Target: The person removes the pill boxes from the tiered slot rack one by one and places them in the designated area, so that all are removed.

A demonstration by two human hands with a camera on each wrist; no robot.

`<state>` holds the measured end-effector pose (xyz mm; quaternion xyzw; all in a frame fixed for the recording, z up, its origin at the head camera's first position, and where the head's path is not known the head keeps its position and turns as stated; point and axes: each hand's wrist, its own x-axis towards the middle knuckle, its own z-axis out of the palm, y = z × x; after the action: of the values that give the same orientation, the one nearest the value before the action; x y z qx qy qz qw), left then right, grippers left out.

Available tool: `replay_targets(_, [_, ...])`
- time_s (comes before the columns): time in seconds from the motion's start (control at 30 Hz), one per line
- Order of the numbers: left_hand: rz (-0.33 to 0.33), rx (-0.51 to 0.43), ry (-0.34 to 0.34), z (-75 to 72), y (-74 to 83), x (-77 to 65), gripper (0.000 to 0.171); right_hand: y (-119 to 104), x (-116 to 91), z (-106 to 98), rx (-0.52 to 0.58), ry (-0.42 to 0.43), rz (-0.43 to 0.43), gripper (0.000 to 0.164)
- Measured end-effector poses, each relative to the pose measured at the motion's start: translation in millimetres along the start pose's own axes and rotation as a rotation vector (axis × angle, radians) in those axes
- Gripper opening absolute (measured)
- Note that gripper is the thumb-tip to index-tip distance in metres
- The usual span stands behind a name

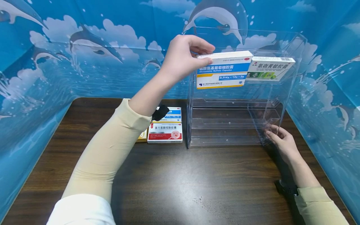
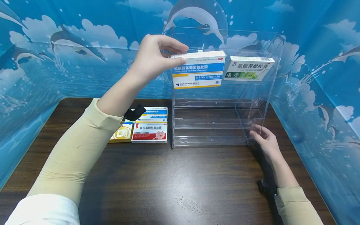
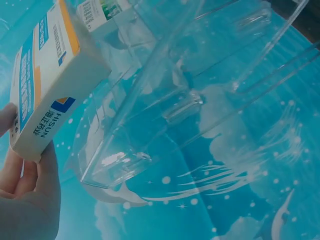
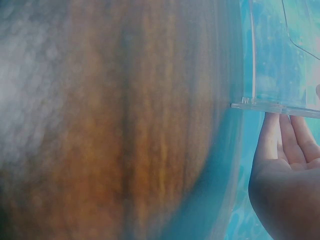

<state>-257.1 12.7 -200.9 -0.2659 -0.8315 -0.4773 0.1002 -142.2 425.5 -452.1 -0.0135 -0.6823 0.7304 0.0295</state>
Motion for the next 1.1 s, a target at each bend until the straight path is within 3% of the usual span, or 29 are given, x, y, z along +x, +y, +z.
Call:
replay_targets(0.5, [-0.204, -0.058, -0.11, -8.7, -31.4, -38.4, 0.028, 0.9, 0.9, 0.0, 0.0, 0.003, 0.002, 0.032])
replay_targets(0.87, [-0.349, -0.128, -0.203, -19.9, -57.5, -83.3, 0.031, 2.5, 0.9, -1.0, -0.016, 0.006, 0.01, 0.03])
replay_targets(1.1, [-0.421, -0.082, -0.269, -25.7, -80.1, -109.5, 0.03, 1.2, 1.7, -0.6, -0.031, 0.007, 0.017, 0.028])
